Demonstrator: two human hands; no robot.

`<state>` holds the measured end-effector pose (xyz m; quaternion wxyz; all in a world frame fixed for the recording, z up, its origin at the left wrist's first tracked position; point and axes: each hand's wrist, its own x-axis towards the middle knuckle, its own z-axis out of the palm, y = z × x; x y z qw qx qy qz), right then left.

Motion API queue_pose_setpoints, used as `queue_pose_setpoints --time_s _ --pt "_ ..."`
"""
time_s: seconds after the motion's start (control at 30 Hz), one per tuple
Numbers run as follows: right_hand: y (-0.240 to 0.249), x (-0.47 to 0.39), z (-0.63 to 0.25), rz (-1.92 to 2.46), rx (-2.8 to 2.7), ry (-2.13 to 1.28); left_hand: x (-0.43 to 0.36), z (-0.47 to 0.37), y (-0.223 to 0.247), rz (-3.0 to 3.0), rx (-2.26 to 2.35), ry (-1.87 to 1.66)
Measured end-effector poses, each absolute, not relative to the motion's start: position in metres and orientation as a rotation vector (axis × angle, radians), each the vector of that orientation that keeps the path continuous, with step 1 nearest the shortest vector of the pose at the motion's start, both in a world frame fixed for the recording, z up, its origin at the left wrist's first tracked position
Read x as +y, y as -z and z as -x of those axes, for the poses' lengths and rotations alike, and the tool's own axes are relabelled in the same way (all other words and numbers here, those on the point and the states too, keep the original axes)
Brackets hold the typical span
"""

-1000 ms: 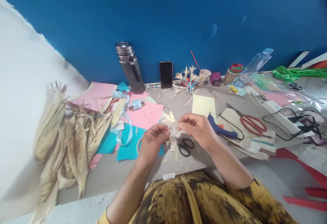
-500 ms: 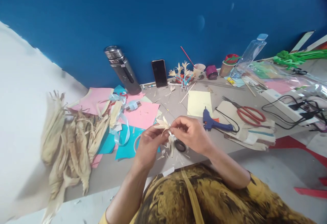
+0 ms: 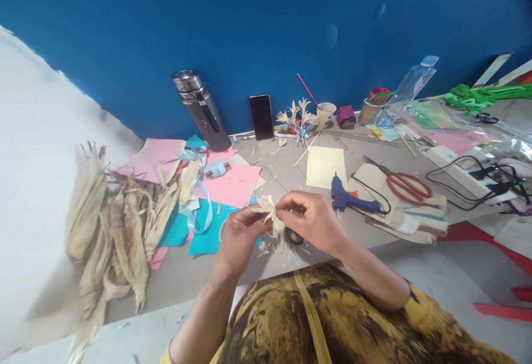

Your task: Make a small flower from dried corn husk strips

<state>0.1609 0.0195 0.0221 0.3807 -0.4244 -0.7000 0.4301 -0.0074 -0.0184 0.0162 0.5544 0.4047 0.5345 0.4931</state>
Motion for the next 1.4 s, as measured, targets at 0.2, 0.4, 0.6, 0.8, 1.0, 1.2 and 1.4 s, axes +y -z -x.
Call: queue_pose_setpoints --time_s 0.2,0.4,0.6,0.8,1.0,1.2,1.4 --pt "-0.022 0.016 -0.157 1.074 -1.744 -0.977 -0.019 0.007 -0.017 -0.868 1.19 -1.184" --pt "-0.019 0.011 -0.152 0.994 -1.79 -0.455 -0.021 -0.005 -0.014 -0.575 1.037 -1.269" --pt "-0.021 0.014 -0.147 1.016 -1.867 0.004 -0.026 -0.017 -0.006 -0.464 0.864 -1.381" --pt "-0.02 0.018 -0.142 0.988 -1.881 0.103 -0.024 -0.023 -0.008 -0.566 0.943 -1.503" --pt "-0.012 0.021 -0.134 0.982 -1.907 0.051 -0.016 -0.027 -0.013 -0.513 0.996 -1.565" --pt "-0.006 0.023 -0.13 0.959 -1.91 -0.014 -0.012 -0.025 -0.01 -0.387 0.918 -1.578" --pt "-0.006 0.025 -0.132 0.883 -1.943 -0.049 -0.01 -0.023 -0.011 -0.418 0.969 -1.543"
